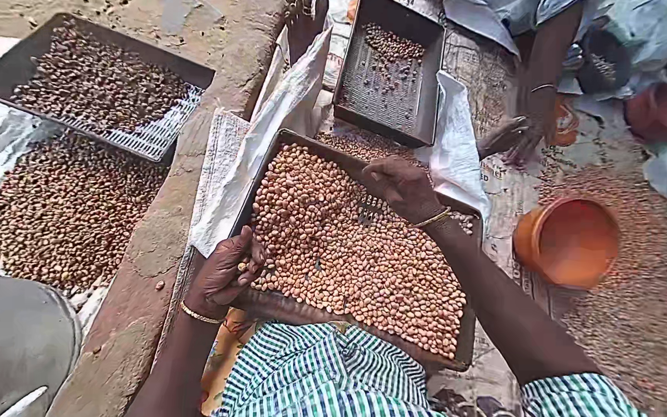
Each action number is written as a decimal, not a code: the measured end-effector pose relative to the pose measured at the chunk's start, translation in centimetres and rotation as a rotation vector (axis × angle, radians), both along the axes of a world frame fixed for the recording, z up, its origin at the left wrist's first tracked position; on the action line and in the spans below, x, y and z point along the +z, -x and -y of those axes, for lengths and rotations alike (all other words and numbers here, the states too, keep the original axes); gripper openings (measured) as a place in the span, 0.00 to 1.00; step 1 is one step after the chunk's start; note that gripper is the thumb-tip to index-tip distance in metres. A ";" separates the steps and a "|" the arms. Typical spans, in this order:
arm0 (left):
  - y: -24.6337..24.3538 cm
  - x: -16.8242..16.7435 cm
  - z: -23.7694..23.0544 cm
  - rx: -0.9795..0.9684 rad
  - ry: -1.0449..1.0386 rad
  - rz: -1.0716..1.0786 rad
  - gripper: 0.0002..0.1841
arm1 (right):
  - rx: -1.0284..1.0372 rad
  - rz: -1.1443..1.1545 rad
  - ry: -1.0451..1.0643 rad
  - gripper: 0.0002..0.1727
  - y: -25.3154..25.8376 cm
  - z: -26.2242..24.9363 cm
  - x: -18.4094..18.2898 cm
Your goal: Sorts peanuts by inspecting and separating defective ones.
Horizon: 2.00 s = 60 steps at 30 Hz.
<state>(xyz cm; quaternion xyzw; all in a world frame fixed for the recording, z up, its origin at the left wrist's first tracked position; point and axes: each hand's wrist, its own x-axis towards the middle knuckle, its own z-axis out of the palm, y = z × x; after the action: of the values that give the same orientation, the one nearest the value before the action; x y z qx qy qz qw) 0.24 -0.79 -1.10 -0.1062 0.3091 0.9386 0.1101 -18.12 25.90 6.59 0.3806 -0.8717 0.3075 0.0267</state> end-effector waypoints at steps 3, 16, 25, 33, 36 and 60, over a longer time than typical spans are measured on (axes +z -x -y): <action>0.1 0.1 0.0 -0.007 0.008 0.010 0.29 | -0.019 0.075 -0.107 0.12 -2.5 -6.5 -6.6; -0.3 -0.4 0.5 0.035 -0.036 -0.101 0.28 | 0.718 0.460 0.178 0.16 -13.8 7.0 -10.7; -0.2 -0.6 0.7 -0.017 -0.109 -0.069 0.23 | 0.653 0.319 -0.347 0.12 -13.6 -3.3 -6.6; -0.3 -0.6 0.5 0.050 -0.110 -0.179 0.24 | 0.380 0.238 -0.614 0.17 -7.8 -9.9 1.0; -0.3 -0.6 0.5 0.088 -0.166 -0.185 0.25 | 0.484 -0.032 0.045 0.18 -4.8 -0.8 -4.8; -0.8 -0.1 0.7 0.145 -0.170 -0.291 0.27 | -0.590 1.164 0.642 0.14 -10.7 -3.7 -6.8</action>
<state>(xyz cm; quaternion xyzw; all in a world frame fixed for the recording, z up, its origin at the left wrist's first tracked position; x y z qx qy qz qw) 1.09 -1.52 -1.18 0.0187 0.2329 0.9723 0.0048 -7.42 29.57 -0.25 -0.1222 -0.6779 0.6807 -0.2494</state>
